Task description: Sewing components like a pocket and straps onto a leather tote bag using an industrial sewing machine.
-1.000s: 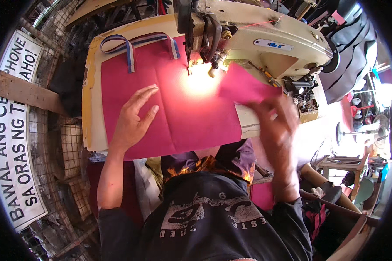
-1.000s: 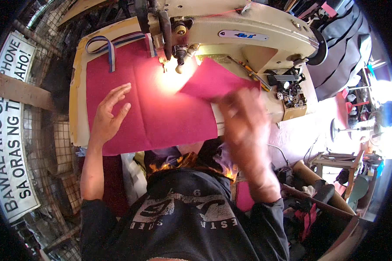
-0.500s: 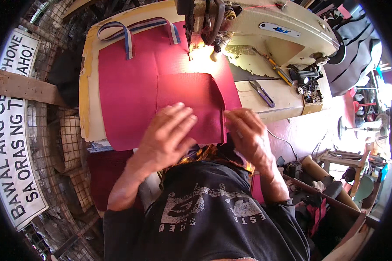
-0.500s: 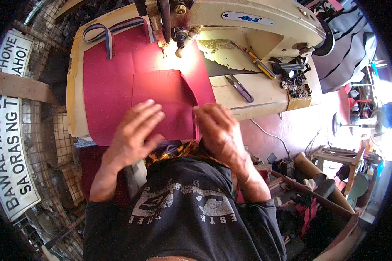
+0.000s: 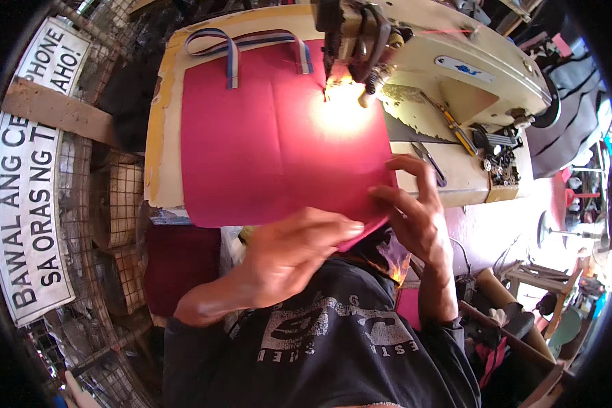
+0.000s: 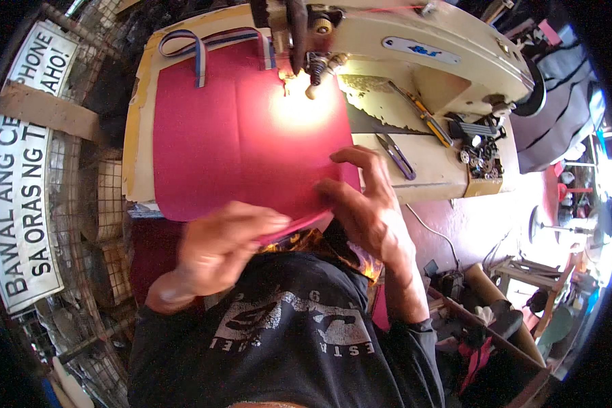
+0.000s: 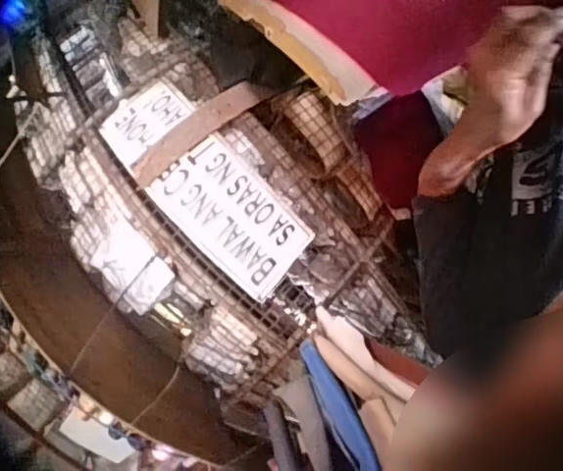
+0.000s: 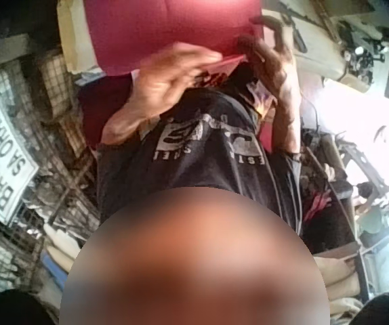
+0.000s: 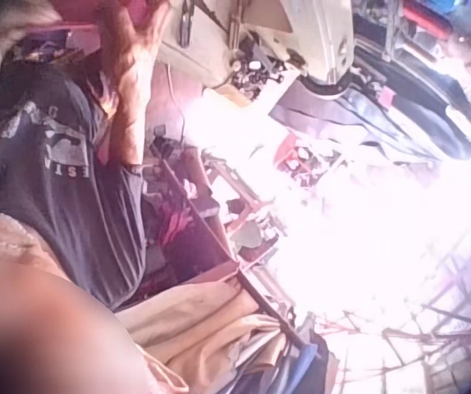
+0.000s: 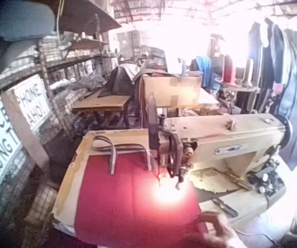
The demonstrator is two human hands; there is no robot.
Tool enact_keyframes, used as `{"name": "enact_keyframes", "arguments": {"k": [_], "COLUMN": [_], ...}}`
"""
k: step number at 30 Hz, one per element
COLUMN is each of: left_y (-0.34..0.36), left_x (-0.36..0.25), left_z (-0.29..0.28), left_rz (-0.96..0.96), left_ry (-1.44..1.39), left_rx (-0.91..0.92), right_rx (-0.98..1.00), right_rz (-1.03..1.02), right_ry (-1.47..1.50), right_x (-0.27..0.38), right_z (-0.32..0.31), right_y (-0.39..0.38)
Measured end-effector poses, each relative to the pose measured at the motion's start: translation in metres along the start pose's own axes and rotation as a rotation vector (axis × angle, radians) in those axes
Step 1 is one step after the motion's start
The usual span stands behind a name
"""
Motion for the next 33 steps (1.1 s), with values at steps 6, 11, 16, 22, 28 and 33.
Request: {"name": "enact_keyframes", "arguments": {"k": [6,11,16,22,28,33], "left_y": [0.002,0.043,0.033,0.015,0.024,0.02], "left_x": [0.056,0.151,0.175,0.156,0.161,0.178], "left_z": [-0.101,-0.14,-0.128,-0.109,-0.132,-0.14], "left_rz": [-0.362,-0.33,-0.28,-0.202,-0.26,-0.351], "left_ry": [-0.015,0.382,0.527,0.63,0.653,0.796], "left_rx": [-0.446,-0.401,-0.305,-0.25,-0.434,-0.489], "right_rx": [0.184,-0.185,-0.249,-0.151,-0.11,-0.179], "right_rz": [0.377,0.327,0.421,0.633,0.413,0.221], "right_ry": [0.363,0.186,0.104,0.154,0.036,-0.102], "right_x": [-0.007,-0.053,-0.067,-0.051,-0.052,-0.057], "right_z": [0.017,0.089,0.108,0.096,0.106,0.121], "right_y": [0.033,0.091,0.06,0.036,0.08,0.09]}}
Point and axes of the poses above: each hand's wrist, its own y-axis towards the middle knuckle, its own z-axis out of the palm, x = y × z, the point moved 8 cm from there along y, towards the middle knuckle, and after that the axes turned 2 degrees about -x, right-handed, at the moved point
